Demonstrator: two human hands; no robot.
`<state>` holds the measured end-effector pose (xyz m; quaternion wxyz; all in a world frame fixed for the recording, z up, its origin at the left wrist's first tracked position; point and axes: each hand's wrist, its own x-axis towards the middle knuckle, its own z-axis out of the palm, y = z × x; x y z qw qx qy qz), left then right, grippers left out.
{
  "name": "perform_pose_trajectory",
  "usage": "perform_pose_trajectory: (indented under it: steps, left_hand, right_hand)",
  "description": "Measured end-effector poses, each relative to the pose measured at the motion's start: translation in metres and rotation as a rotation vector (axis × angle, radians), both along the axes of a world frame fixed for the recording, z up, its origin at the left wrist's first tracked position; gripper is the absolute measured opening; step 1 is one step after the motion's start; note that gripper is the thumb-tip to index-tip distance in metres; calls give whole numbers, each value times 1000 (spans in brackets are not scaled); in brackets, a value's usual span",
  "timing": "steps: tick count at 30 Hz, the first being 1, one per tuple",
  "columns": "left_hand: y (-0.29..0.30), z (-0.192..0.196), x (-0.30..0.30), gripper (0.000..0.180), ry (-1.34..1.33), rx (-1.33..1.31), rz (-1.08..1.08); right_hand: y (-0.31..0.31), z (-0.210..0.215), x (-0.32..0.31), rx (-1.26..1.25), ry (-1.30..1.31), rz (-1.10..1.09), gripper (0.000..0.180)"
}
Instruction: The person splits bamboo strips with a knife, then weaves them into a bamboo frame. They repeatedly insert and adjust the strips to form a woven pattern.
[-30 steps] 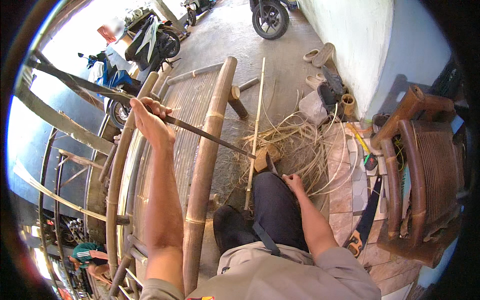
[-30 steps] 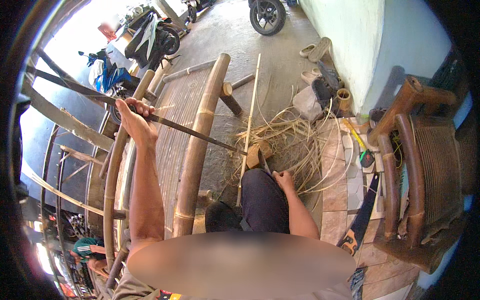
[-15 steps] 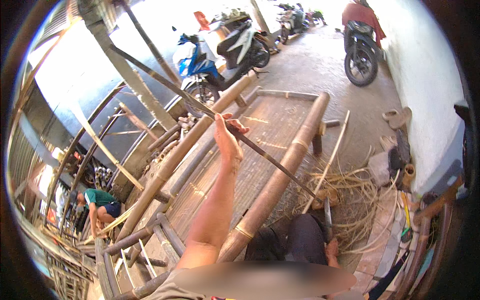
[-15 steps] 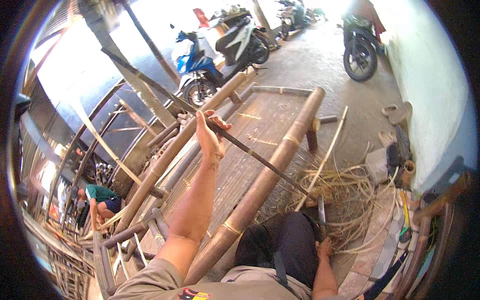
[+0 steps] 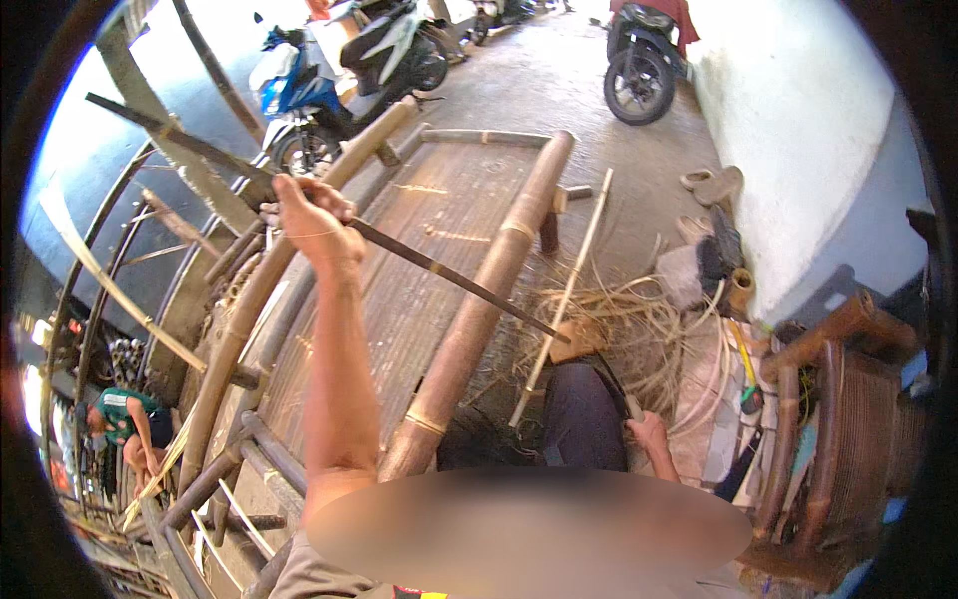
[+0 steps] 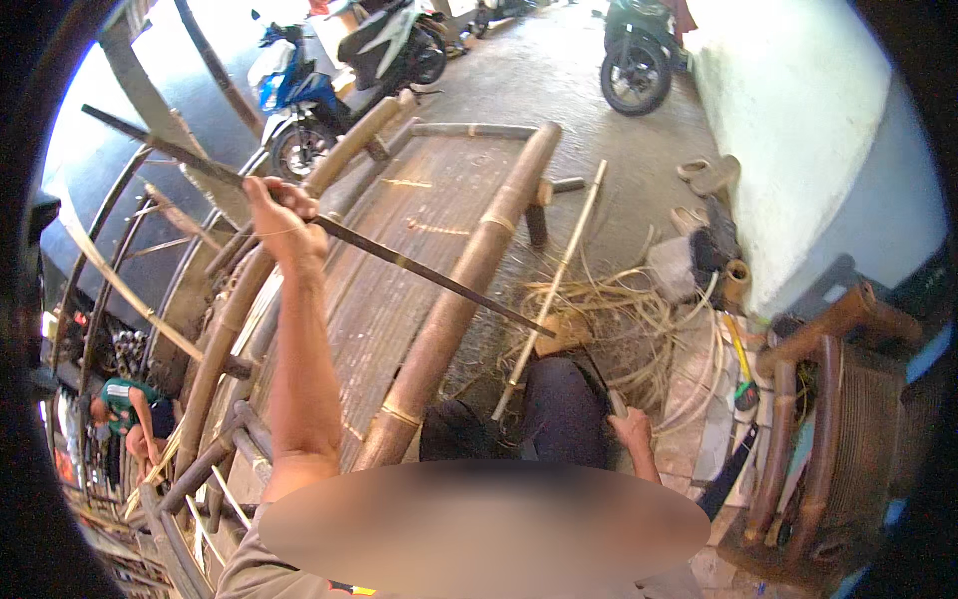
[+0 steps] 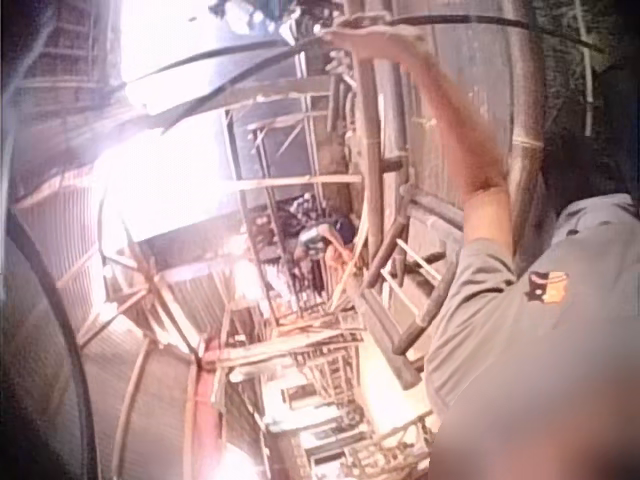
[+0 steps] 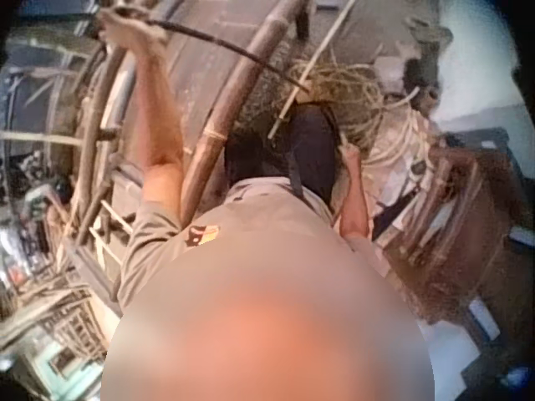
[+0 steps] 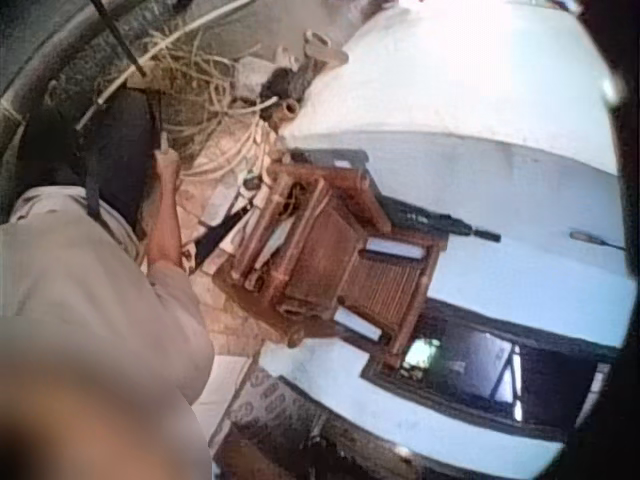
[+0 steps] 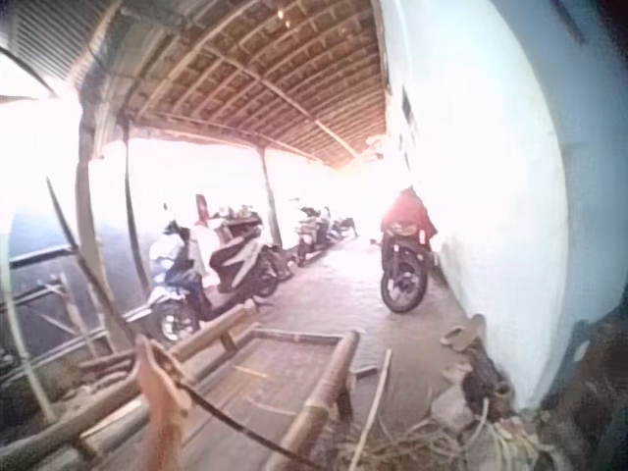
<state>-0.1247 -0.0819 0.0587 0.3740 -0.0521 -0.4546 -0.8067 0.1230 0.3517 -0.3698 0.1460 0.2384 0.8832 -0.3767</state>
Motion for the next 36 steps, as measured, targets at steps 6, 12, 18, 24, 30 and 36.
perform_pose_trajectory:
  steps: [6,12,18,24,30,36]
  left_hand:
    - [34,0,26,47,-58,-60,-138]
    - [46,13,38,43,44,-148,24]
    - [75,22,75,47,133,-126,-54]
    - [127,20,104,53,179,-226,-186]
    - [152,15,118,56,205,-238,-128]
    - [162,22,112,52,198,-251,-56]
  right_hand:
    - [-5,27,36,-169,455,-256,38]
    - [-7,94,28,38,582,-283,36]
    - [-52,192,15,-259,634,-161,56]
    - [-128,257,1,-458,632,134,42]
    - [-163,309,-19,-625,1010,282,38]
    - [-178,300,-40,-617,828,141,34]
